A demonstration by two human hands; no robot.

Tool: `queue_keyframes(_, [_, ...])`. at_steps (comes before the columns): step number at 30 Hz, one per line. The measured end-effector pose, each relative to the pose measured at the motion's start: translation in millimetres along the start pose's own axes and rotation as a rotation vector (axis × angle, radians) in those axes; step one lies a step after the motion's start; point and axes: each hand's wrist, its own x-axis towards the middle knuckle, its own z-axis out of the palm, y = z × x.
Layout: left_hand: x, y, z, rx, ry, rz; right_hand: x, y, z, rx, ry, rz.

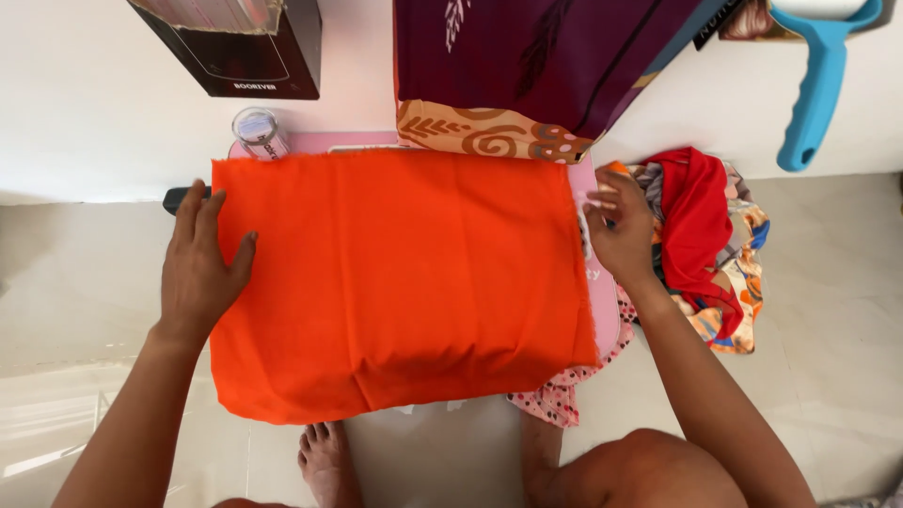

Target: Folding an orange scarf into a rectangle on a small pink table.

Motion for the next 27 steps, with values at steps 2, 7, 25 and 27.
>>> queue_keyframes(2, [-27,7,-8,0.012,0.017,0.064,-36,-6,-21,-0.047,0.03,-0.049])
queue_keyframes(7, [-107,24,-27,-0.042,0.151,0.025,-130,-29,-70,0.192,-0.3,0.44])
queue_keyframes(25, [-214,57,-6,-0.949,-0.076,-0.883,-237,30,-16,0.691,-0.571,0.88])
queue_keyframes(27, [-221,48,-1,-0.956,-0.075,-0.892,-230,5,-25,0.814,-0.509,0.913])
